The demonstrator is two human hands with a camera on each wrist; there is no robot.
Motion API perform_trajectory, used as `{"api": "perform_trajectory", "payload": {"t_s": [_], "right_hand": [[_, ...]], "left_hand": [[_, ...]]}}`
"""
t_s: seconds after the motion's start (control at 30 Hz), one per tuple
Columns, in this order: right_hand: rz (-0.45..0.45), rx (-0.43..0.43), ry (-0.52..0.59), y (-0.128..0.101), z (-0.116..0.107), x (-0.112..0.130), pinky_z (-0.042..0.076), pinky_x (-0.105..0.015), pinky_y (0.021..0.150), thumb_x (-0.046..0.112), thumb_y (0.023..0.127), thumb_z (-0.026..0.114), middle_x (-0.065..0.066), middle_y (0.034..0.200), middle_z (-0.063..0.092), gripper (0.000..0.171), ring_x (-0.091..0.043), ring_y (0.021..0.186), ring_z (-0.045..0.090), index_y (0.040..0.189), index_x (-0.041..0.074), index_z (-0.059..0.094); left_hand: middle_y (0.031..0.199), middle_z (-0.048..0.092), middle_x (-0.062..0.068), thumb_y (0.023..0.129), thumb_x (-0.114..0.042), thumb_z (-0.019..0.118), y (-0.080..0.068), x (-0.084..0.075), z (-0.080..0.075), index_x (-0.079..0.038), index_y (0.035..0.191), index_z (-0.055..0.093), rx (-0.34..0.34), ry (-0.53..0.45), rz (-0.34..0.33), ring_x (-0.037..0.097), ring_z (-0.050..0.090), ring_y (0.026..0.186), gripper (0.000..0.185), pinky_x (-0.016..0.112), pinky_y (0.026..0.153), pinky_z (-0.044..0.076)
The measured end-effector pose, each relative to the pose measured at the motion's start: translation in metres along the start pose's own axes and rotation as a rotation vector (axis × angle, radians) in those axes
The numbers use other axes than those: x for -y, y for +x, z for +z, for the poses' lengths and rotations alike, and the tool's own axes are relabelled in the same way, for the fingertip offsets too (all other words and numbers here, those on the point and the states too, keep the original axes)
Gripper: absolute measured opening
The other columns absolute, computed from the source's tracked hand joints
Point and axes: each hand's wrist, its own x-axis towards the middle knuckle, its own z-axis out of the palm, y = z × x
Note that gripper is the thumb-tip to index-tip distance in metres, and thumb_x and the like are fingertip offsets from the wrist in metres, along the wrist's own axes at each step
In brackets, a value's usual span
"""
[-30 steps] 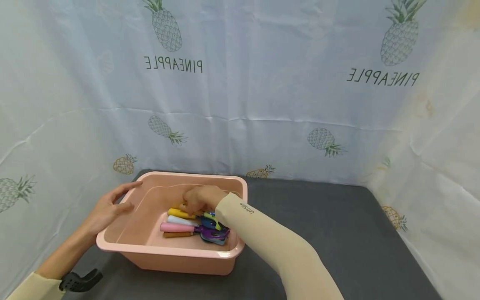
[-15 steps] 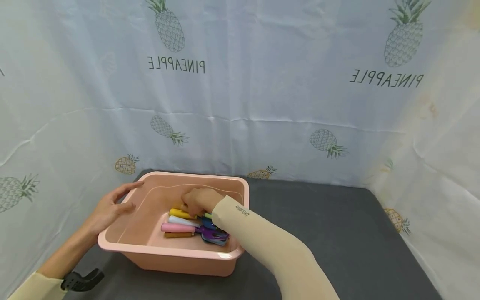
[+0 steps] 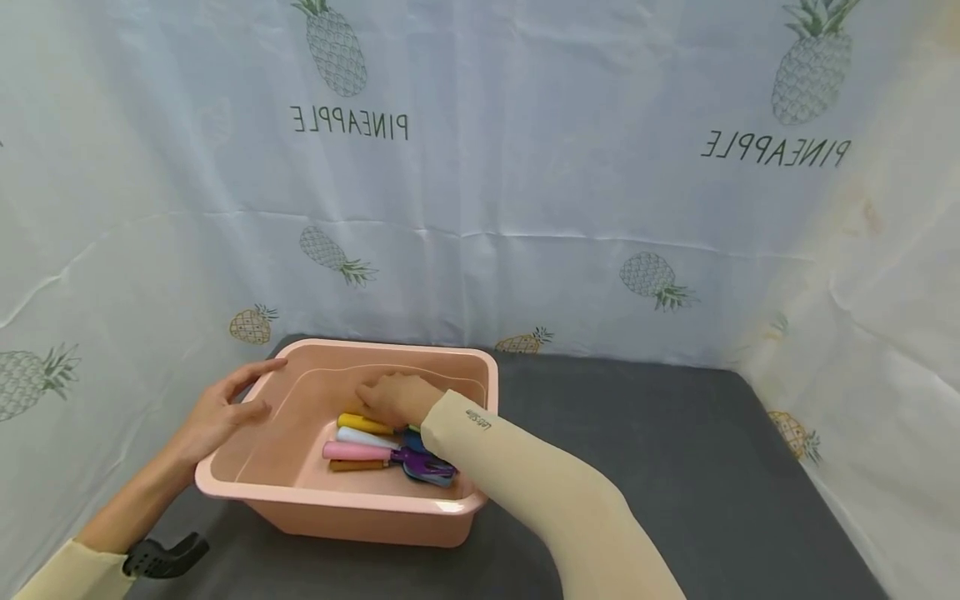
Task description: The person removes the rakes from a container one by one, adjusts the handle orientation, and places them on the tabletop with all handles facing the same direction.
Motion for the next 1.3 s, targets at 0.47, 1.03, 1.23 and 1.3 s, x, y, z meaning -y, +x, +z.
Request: {"api": "perform_trajectory", "payload": {"t_s": [0.47,1.03,1.23,1.3], "right_hand": [[-0.054,-0.071,-0.011,0.009,0.009,0.006,0.045,-0.025,0.062,0.034,0.107,0.051,0.002,0.087,0.056,0.015,-0.017,0.071,0.058,0.112,0.022,0.059],[-0.162,0.002,0.215,0.002,-0.034,0.002,0.048,-0.023,0.056,0.013,0.094,0.068,0.006,0.107,0.060,0.060,-0.014,0.068,0.057,0.145,0.037,0.046],[-0.192,-0.036,0.266,-0.009,-0.055,-0.002,0.044,-0.022,0.059,0.014,0.093,0.070,0.003,0.099,0.055,0.061,-0.013,0.075,0.052,0.144,0.037,0.046],[-0.165,-0.042,0.270,-0.015,-0.064,-0.003,0.040,-0.023,0.058,0.012,0.092,0.070,0.002,0.091,0.053,0.062,-0.015,0.071,0.049,0.143,0.038,0.046]], "left_hand": [[0.165,0.034,0.022,0.097,-0.006,0.058,0.000,0.003,0.000,-0.015,0.158,0.044,0.011,0.027,-0.015,0.042,0.034,0.148,0.063,0.012,0.082,0.048],[0.163,0.037,0.021,0.096,-0.004,0.056,0.001,0.001,-0.001,-0.008,0.156,0.046,-0.010,-0.001,0.020,0.043,0.032,0.150,0.060,0.007,0.084,0.044],[0.163,0.037,0.022,0.097,-0.005,0.057,0.001,0.001,-0.001,-0.009,0.155,0.046,-0.015,0.006,0.022,0.043,0.034,0.149,0.060,0.007,0.084,0.044],[0.164,0.037,0.021,0.097,-0.005,0.057,0.001,0.001,-0.001,-0.009,0.155,0.046,-0.014,0.006,0.020,0.042,0.033,0.150,0.060,0.007,0.084,0.043]]}}
